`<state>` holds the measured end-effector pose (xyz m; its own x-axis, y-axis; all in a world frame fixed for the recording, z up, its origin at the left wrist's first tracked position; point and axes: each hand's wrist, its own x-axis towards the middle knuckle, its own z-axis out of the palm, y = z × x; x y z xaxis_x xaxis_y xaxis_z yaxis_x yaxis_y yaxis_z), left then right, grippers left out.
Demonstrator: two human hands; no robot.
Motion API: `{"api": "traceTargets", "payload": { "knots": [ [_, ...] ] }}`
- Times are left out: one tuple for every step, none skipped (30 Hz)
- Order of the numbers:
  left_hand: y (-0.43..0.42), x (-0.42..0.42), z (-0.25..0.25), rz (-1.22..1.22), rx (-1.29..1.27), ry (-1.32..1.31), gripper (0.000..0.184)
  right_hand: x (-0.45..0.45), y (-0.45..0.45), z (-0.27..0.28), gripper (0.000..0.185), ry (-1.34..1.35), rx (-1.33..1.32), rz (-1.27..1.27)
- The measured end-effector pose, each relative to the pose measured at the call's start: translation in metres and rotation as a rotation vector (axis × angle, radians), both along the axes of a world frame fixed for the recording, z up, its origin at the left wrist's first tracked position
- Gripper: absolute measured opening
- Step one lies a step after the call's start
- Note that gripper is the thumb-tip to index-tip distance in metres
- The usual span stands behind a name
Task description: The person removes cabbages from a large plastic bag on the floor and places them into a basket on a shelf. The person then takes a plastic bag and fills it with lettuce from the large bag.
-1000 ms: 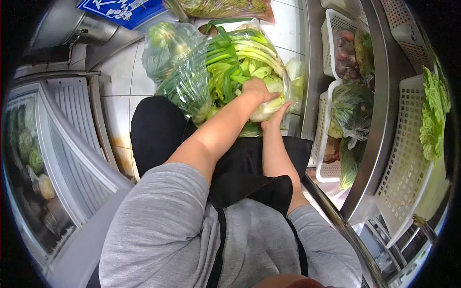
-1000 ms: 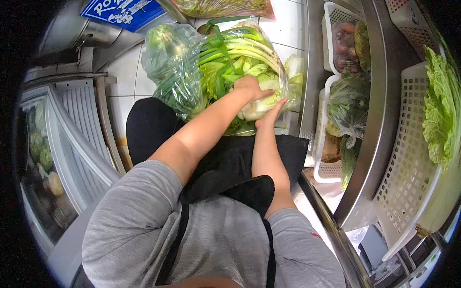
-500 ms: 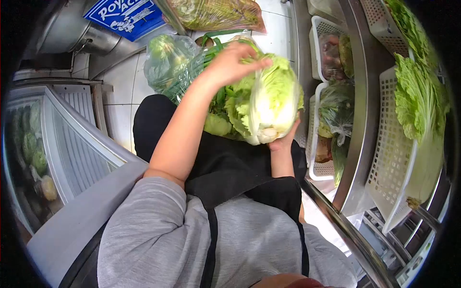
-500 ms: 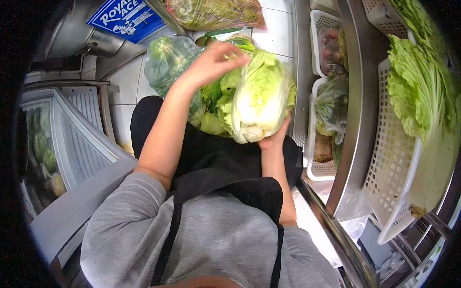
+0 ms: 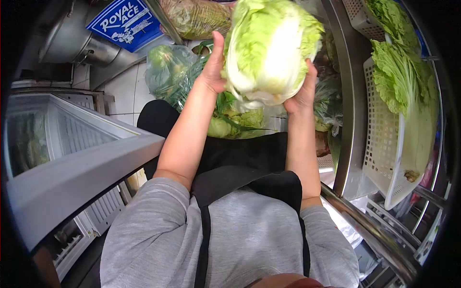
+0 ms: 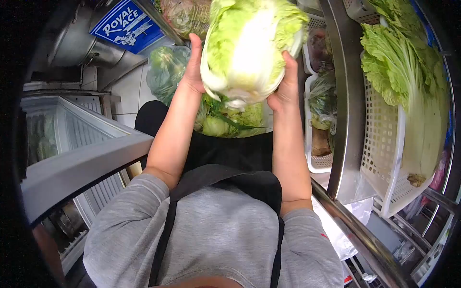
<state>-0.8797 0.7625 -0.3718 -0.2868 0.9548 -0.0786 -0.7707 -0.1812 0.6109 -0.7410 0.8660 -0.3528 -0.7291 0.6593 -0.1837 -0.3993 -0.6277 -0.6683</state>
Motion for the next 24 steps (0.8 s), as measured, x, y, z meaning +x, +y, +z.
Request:
{"api": "traceTargets", "payload": {
  "knots": [
    [0.0,-0.004,0.001,-0.043,0.054,0.018,0.085,0.002,-0.002,0.0,0.06,-0.024,0.014,0.058],
    [0.002,-0.004,-0.007,-0.052,0.059,0.023,0.085,0.005,0.002,-0.006,0.062,-0.072,0.063,0.113],
    [0.006,-0.003,-0.021,-0.001,-0.002,0.007,0.078,0.006,0.003,-0.005,0.062,-0.064,0.073,0.102],
    [0.011,-0.002,-0.035,0.045,-0.061,-0.009,0.072,0.008,0.004,-0.003,0.066,-0.185,0.204,0.11],
    [0.012,0.001,-0.039,0.021,-0.045,-0.001,0.072,0.012,0.006,0.0,0.07,-0.311,0.337,0.106],
    [0.014,0.006,-0.037,0.038,0.02,-0.019,0.068,0.013,0.007,0.007,0.074,-0.277,0.372,0.122],
    [0.017,0.01,-0.037,0.054,0.086,-0.04,0.064,0.022,0.004,0.016,0.076,-0.337,0.386,0.099],
    [0.019,0.012,-0.036,0.051,0.122,-0.053,0.064,0.032,0.005,0.013,0.077,-0.436,0.61,0.032],
    [0.024,0.013,-0.027,0.037,0.156,-0.059,0.064,0.04,0.005,0.018,0.077,-0.536,0.833,-0.041],
    [0.029,0.013,-0.017,0.025,0.193,-0.057,0.064,0.06,-0.001,0.028,0.079,-0.618,1.011,-0.073],
    [0.033,0.013,-0.007,0.012,0.228,-0.062,0.064,0.078,-0.013,0.037,0.08,-0.647,1.03,-0.048],
    [0.038,0.013,0.002,-0.001,0.26,-0.06,0.064,0.1,-0.027,0.043,0.08,-0.691,1.133,0.039],
    [0.041,0.014,0.012,-0.01,0.297,-0.064,0.064,0.123,-0.044,0.059,0.079,-0.739,1.164,0.231],
    [0.045,0.014,0.023,-0.024,0.331,-0.067,0.064,0.144,-0.057,0.067,0.074,-0.645,1.112,0.42],
    [0.049,0.015,0.033,-0.034,0.365,-0.072,0.064,0.166,-0.065,0.074,0.063,-0.645,1.233,0.671],
    [0.05,0.015,0.046,-0.046,0.403,-0.073,0.065,0.186,-0.077,0.082,0.052,-0.528,1.19,0.749],
    [0.053,0.015,0.057,-0.053,0.442,-0.079,0.065,0.203,-0.083,0.097,0.044,-0.514,0.988,0.832],
    [0.056,0.016,0.069,-0.065,0.479,-0.079,0.065,0.216,-0.084,0.109,0.041,-0.586,0.963,0.86],
    [0.06,0.016,0.084,-0.079,0.524,-0.08,0.065,0.231,-0.085,0.125,0.04,-0.692,0.929,0.805],
    [0.064,0.016,0.099,-0.097,0.564,-0.077,0.065,0.246,-0.085,0.141,0.039,-0.793,0.889,0.749],
    [0.07,0.017,0.114,-0.116,0.604,-0.078,0.065,0.263,-0.083,0.157,0.038,-0.828,0.879,0.737],
    [0.076,0.019,0.129,-0.135,0.642,-0.074,0.065,0.278,-0.082,0.173,0.037,-0.862,0.868,0.727],
    [0.083,0.022,0.143,-0.158,0.669,-0.073,0.065,0.29,-0.081,0.192,0.034,-0.829,0.903,0.651],
    [0.091,0.025,0.157,-0.182,0.696,-0.07,0.065,0.307,-0.082,0.208,0.036,-0.784,0.973,0.524]
  ]
}}
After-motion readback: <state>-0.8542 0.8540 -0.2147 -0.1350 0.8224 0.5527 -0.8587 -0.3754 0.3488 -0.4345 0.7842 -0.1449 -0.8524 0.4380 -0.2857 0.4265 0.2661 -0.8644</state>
